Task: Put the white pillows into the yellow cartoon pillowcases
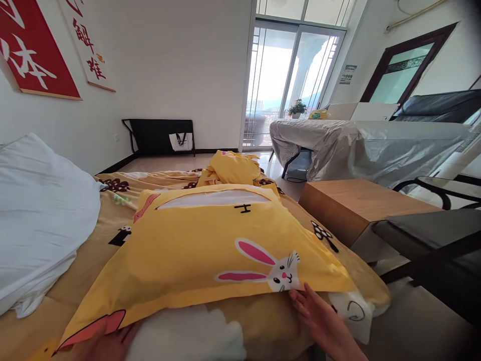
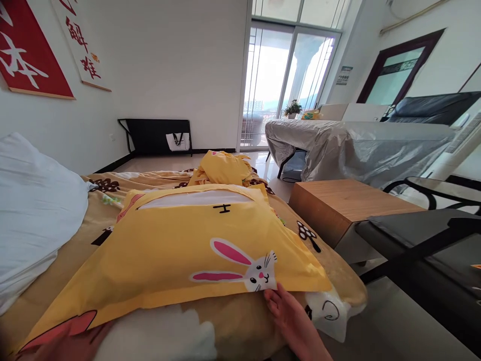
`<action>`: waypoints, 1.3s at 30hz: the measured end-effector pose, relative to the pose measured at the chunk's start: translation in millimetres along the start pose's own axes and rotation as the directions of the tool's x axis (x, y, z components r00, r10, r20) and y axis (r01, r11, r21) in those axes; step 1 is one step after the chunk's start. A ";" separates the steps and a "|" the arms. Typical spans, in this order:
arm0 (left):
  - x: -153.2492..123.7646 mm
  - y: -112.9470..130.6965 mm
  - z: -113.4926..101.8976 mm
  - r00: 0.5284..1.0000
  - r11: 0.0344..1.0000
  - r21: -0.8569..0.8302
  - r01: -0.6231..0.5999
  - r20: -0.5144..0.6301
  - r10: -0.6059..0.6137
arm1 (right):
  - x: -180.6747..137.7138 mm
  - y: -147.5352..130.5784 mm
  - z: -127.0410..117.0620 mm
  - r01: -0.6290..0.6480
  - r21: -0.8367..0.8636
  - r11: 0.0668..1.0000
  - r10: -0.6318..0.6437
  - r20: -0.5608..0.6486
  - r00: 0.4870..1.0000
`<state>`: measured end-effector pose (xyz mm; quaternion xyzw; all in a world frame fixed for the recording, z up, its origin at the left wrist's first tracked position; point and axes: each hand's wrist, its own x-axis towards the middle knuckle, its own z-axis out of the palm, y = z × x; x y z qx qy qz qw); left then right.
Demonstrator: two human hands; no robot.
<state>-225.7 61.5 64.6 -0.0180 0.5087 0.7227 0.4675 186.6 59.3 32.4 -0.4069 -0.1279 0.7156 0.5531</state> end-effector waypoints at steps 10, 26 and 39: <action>-22.9 -20.6 28.0 0.971 0.996 -0.062 -0.066 0.225 0.078 | 36.8 10.1 53.4 0.377 -0.094 0.921 -0.388 -0.175 0.905; -20.8 -30.8 17.5 0.999 0.976 -0.219 -0.011 0.033 0.018 | 40.6 -31.8 20.5 0.415 -0.319 0.852 -0.510 -0.327 0.796; -64.6 -80.4 84.3 0.965 0.975 -0.153 0.163 0.229 -0.126 | 32.0 -26.1 11.3 0.456 0.026 0.889 -0.419 -0.354 0.836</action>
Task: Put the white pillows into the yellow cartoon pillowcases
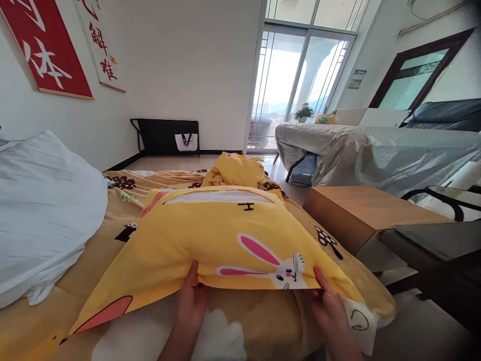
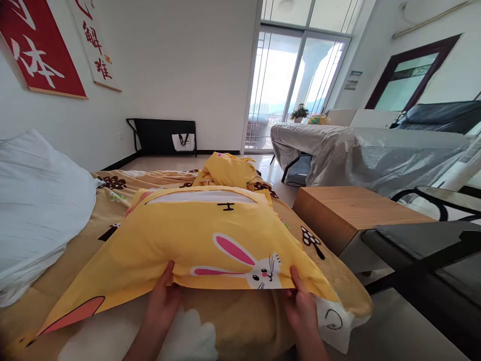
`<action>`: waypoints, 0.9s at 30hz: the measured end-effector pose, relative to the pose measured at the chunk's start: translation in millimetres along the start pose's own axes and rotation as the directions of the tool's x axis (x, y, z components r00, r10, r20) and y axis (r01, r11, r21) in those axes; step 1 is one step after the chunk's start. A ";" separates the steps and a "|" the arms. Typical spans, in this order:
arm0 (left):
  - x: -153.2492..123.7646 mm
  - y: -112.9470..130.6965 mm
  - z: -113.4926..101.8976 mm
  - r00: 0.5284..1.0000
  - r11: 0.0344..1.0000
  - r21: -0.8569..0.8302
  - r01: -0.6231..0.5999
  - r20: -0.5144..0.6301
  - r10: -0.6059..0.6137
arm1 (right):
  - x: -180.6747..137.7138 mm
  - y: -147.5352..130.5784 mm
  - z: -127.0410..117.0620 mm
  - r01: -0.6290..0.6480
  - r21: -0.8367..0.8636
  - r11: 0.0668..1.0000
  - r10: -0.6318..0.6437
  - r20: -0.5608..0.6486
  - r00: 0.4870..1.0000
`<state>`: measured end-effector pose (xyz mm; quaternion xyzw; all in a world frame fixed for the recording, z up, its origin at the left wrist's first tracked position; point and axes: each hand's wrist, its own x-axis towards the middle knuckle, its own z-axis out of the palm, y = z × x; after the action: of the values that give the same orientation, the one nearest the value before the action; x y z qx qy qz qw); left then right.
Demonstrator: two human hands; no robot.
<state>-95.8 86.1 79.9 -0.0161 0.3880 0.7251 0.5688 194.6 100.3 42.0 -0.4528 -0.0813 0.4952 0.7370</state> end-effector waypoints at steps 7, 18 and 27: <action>-12.0 -0.8 -12.4 0.998 0.999 0.032 0.015 -0.055 -0.013 | -63.9 52.2 33.9 -0.287 -0.108 0.952 0.307 0.336 0.891; -22.2 -15.2 -22.7 1.000 1.000 0.006 0.015 -0.014 -0.015 | -55.8 75.4 67.9 -0.100 -0.081 0.992 0.113 0.174 0.978; -23.8 -35.8 7.1 0.997 0.997 0.002 0.082 -0.002 -0.082 | -69.2 73.7 41.3 -0.102 -0.213 0.972 0.130 0.122 0.984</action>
<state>-54.5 72.8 76.5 -0.0319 0.3883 0.7006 0.5977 88.4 76.2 33.5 -0.4960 -0.1552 0.5559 0.6488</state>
